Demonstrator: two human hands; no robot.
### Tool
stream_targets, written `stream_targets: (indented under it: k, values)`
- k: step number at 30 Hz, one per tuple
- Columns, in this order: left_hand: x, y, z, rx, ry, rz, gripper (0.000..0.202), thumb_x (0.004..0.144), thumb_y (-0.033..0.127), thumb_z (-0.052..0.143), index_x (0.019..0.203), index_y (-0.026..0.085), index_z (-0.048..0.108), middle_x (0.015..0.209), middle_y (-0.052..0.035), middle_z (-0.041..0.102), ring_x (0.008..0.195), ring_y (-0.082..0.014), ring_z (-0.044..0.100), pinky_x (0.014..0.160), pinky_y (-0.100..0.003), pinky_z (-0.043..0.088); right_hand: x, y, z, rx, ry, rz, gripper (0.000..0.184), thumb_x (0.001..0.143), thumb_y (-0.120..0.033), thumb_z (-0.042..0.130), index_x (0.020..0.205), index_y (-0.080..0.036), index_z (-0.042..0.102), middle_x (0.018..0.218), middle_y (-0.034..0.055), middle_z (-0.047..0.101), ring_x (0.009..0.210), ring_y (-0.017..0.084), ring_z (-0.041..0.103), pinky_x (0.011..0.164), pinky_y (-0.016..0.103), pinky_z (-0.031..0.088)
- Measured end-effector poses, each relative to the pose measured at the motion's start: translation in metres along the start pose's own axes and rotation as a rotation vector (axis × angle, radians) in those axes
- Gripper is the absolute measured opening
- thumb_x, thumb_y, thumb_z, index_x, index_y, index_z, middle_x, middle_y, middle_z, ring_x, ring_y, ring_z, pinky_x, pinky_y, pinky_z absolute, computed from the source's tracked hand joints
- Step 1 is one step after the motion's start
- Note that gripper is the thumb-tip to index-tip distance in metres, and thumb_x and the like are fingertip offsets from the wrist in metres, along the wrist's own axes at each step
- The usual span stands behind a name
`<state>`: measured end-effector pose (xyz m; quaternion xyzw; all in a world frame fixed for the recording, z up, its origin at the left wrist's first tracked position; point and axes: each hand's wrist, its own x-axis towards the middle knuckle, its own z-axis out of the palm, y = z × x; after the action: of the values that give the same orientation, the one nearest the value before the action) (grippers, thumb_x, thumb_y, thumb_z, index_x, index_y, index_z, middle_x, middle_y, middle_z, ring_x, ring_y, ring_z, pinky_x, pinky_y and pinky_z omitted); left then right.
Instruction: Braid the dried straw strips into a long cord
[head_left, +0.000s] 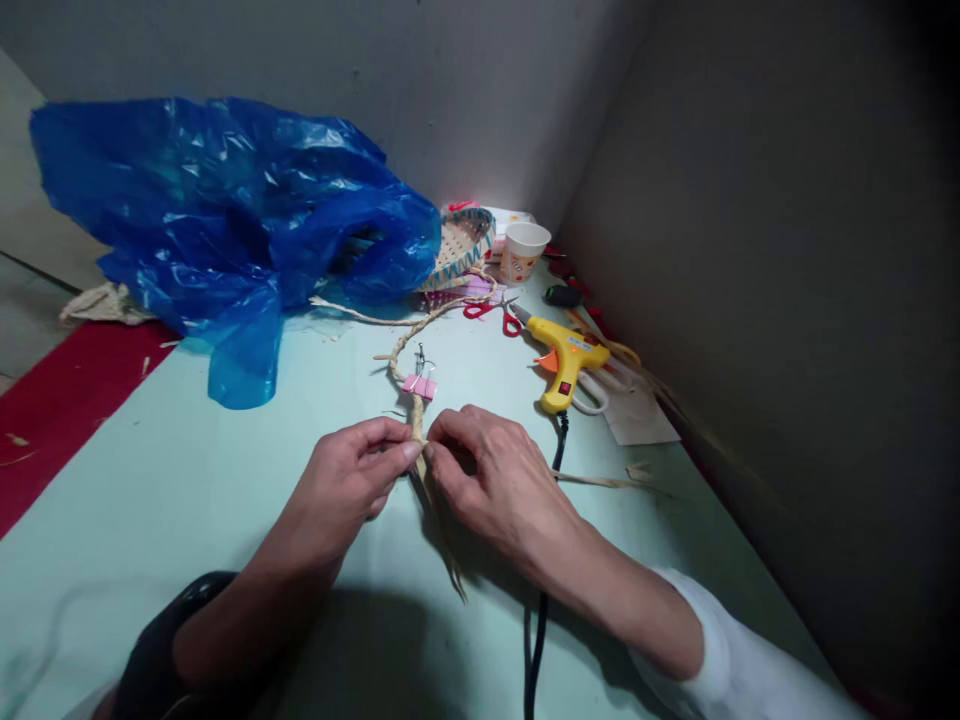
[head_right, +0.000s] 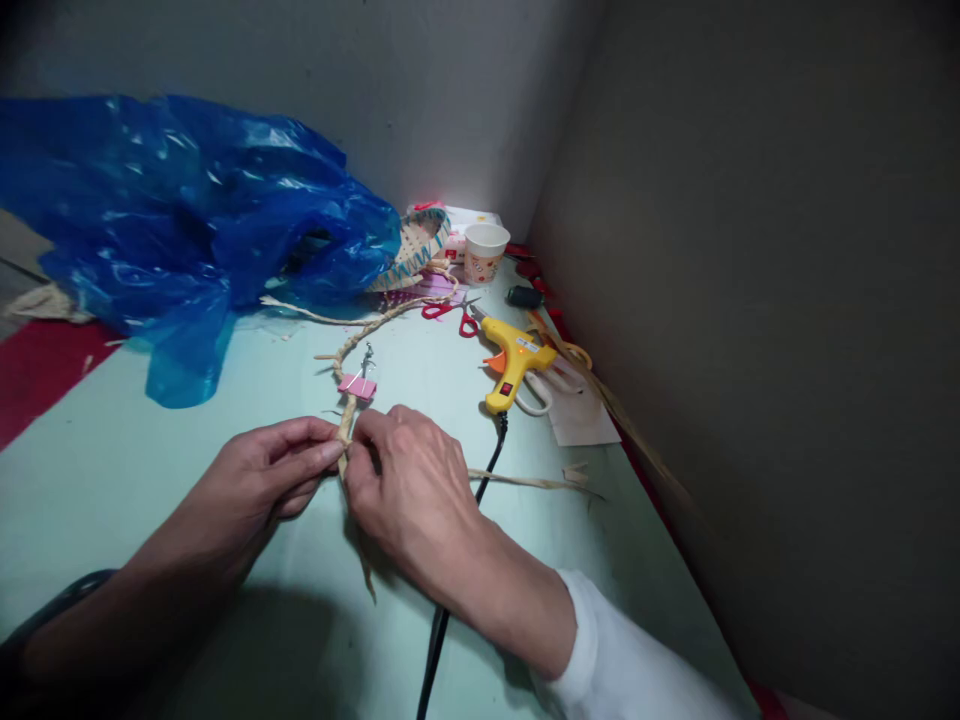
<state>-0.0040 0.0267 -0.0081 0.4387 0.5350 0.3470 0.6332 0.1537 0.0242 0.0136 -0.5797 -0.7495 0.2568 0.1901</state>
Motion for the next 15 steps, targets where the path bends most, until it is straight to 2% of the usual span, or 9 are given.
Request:
stream_targets:
  k: [3,7,9,12,15]
  values:
    - [-0.001,0.002,0.003,0.052,0.067,0.046,0.017,0.079,0.032,0.064,0.077,0.016,0.061,0.059,0.0062,0.042,0.049,-0.0046,0.028,0.043,-0.019,0.018,-0.001,-0.001,0.002,-0.039,0.025,-0.03,0.013,0.087,-0.022,0.05,0.08,-0.019,0.06,0.079,0.0022,0.057,0.074,0.014,0.05,0.064,0.026,0.029]
    - [-0.002,0.006,0.008,0.01,0.125,0.048,0.01,0.075,0.025,0.065,0.073,0.016,0.061,0.057,0.0073,0.042,0.048,-0.0036,0.028,0.042,-0.017,0.019,-0.001,0.001,-0.002,-0.023,-0.038,-0.035,0.015,0.09,-0.023,0.047,0.085,-0.02,0.061,0.072,-0.0004,0.061,0.062,0.013,0.049,0.061,0.026,0.029]
    - [-0.002,0.007,0.009,-0.019,0.146,0.021,0.009,0.073,0.023,0.066,0.072,0.016,0.06,0.057,0.0076,0.043,0.048,-0.0035,0.029,0.042,-0.016,0.019,-0.003,0.001,-0.004,-0.041,-0.028,-0.036,0.014,0.09,-0.023,0.05,0.085,-0.02,0.063,0.073,0.0,0.064,0.063,0.013,0.052,0.062,0.027,0.029]
    - [-0.004,0.007,0.012,-0.039,0.169,-0.014,0.009,0.069,0.022,0.067,0.071,0.016,0.06,0.058,0.007,0.046,0.048,-0.0032,0.03,0.042,-0.015,0.021,-0.008,0.0,0.0,-0.164,0.11,-0.126,0.016,0.09,-0.022,0.052,0.08,-0.018,0.064,0.073,0.0017,0.064,0.067,0.016,0.054,0.067,0.031,0.03]
    - [-0.004,0.006,0.013,-0.061,0.181,-0.021,0.012,0.067,0.023,0.068,0.073,0.015,0.062,0.06,0.0054,0.051,0.05,-0.0037,0.035,0.045,-0.015,0.025,-0.013,-0.003,0.011,-0.348,0.325,-0.326,0.02,0.089,-0.013,0.05,0.072,-0.016,0.06,0.067,0.003,0.06,0.065,0.018,0.05,0.067,0.034,0.028]
